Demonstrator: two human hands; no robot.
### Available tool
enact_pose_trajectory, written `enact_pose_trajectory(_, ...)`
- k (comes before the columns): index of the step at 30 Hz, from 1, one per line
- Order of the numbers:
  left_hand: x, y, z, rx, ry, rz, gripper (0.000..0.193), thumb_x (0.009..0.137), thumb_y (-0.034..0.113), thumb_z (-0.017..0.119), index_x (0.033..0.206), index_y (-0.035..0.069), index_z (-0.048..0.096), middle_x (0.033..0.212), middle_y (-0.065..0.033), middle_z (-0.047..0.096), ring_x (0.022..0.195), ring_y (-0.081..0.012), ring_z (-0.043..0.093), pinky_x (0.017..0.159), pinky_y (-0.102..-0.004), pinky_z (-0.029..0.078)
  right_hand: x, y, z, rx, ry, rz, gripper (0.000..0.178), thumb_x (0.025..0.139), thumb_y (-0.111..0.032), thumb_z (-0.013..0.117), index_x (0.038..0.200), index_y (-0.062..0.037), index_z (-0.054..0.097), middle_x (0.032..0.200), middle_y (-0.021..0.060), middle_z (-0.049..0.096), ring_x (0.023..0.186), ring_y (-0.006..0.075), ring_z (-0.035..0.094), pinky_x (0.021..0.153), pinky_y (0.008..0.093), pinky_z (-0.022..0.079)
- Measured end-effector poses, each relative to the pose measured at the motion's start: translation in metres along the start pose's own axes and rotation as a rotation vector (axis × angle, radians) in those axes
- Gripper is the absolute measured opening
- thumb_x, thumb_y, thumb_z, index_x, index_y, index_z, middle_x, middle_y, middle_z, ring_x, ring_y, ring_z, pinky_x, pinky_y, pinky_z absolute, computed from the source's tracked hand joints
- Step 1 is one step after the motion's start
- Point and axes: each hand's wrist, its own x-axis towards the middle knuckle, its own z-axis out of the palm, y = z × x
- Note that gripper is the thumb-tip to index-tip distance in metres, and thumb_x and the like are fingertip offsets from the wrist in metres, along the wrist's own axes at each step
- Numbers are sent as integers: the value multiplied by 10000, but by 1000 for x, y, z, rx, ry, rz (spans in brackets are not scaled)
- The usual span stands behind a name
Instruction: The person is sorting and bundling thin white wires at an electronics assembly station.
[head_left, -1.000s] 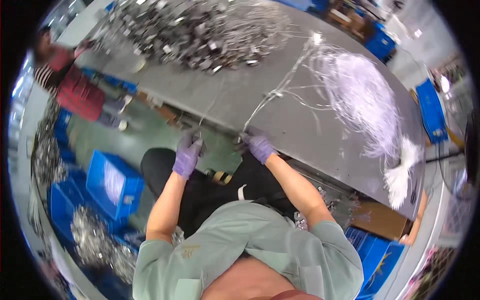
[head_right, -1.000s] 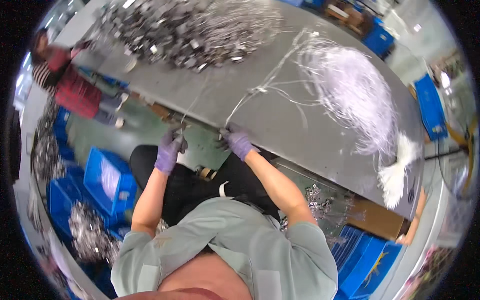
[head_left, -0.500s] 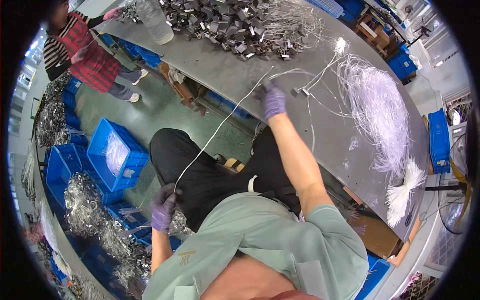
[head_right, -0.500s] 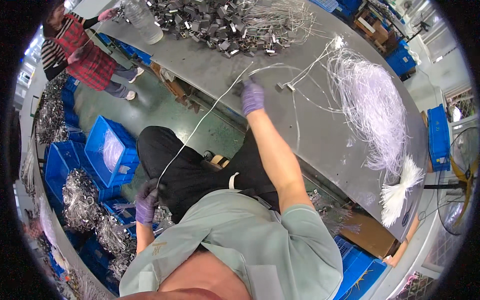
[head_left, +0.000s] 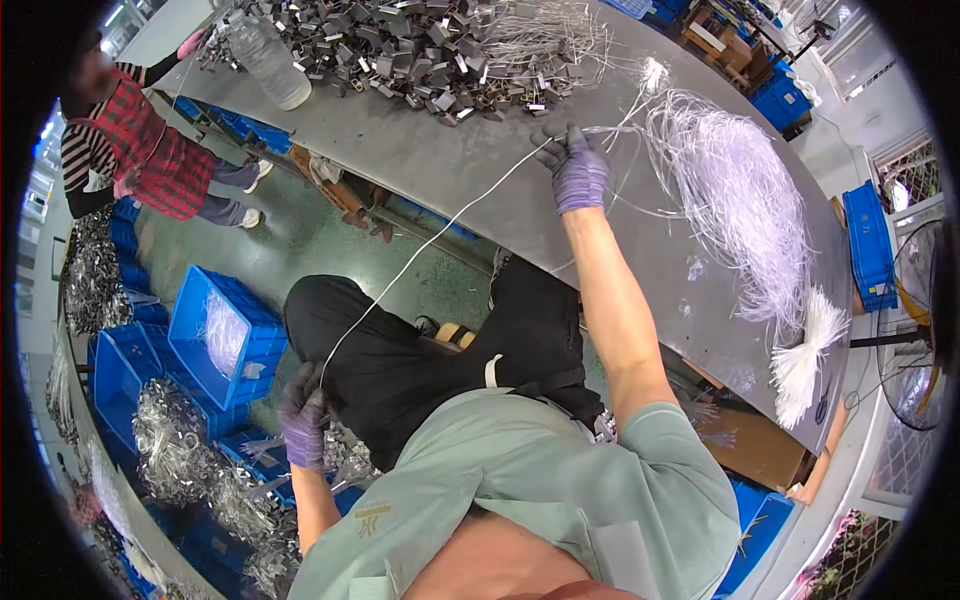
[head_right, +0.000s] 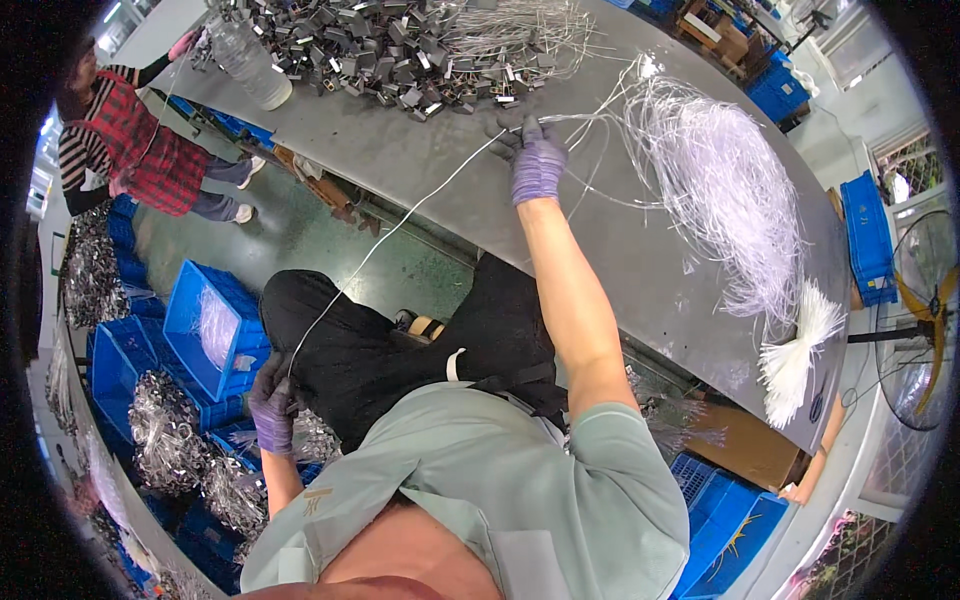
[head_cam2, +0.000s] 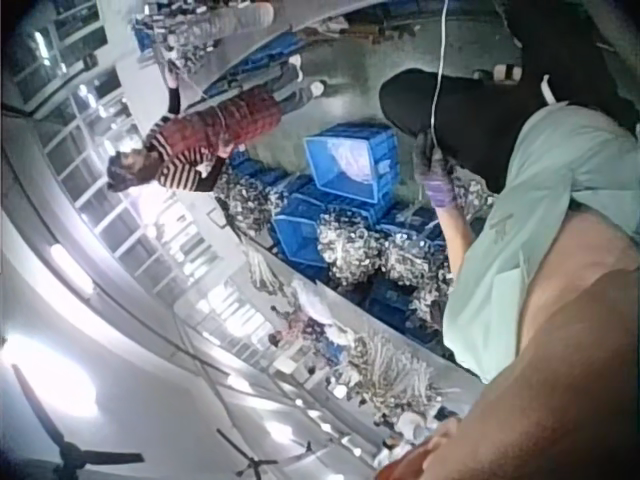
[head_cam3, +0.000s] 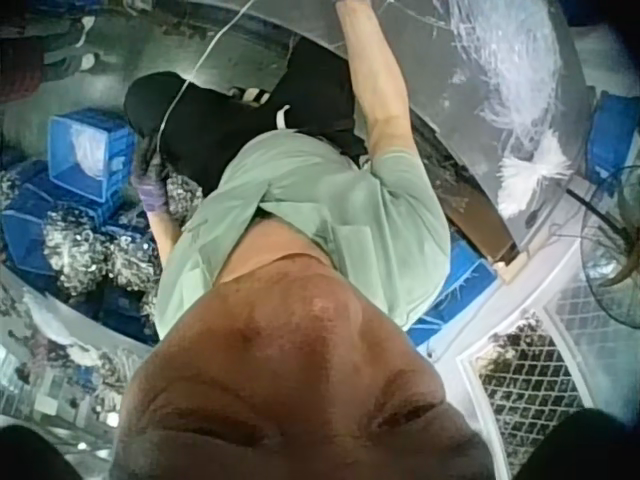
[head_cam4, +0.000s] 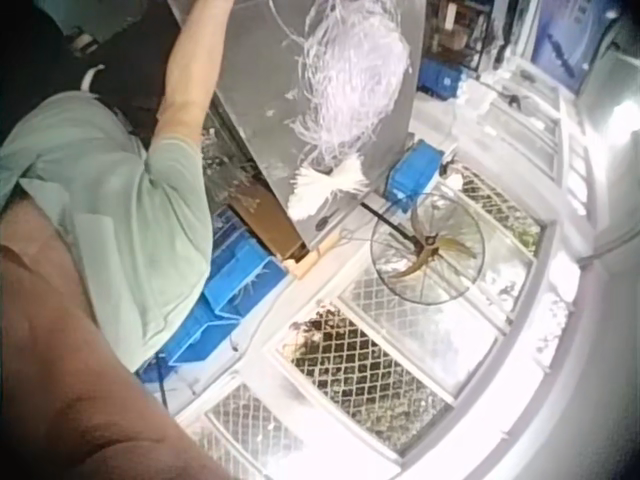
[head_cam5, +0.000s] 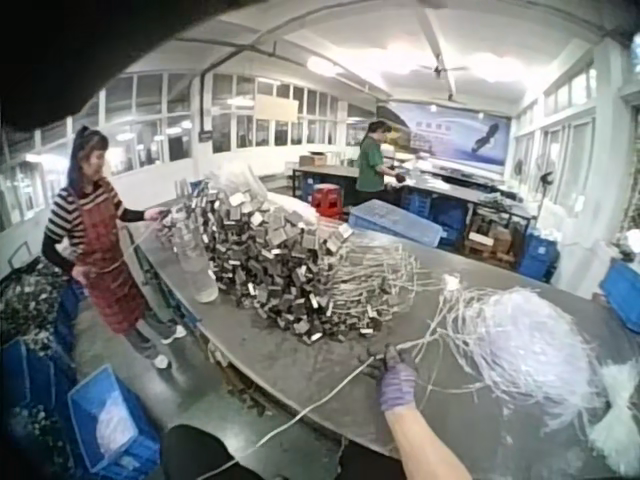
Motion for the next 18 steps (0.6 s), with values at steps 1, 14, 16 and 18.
enact_pose_trajectory(1,1,0,-1,18,4,3,539,810,164,642,1263,-42,433,1202,-164,554,1028,-173,547,827,-240,428,-1,-1,1,1,0,1,250,931,-165,465,1112,1,418,905,195,616,752,330,660,529,321,551)
enact_pose_trajectory(14,20,20,44,-4,-141,25,574,786,232,663,1242,-30,434,1204,-205,547,672,-137,598,528,-207,447,8,-44,-8,-116,-42,129,306,931,-206,479,1135,7,397,949,185,634,759,261,669,515,295,548)
enact_pose_trajectory(16,27,21,55,-54,-182,61,584,774,242,673,1234,-30,438,1195,-214,550,577,-135,583,466,-208,422,16,-48,-18,-96,-53,127,315,929,-209,486,1141,6,396,960,187,633,784,265,668,523,294,549)
enact_pose_trajectory(18,32,21,62,-53,-198,60,588,770,242,675,1235,-29,438,1193,-215,552,533,-134,565,439,-208,405,18,-52,-22,17,-117,97,317,925,-203,494,1143,6,399,965,182,634,835,272,662,555,305,557)
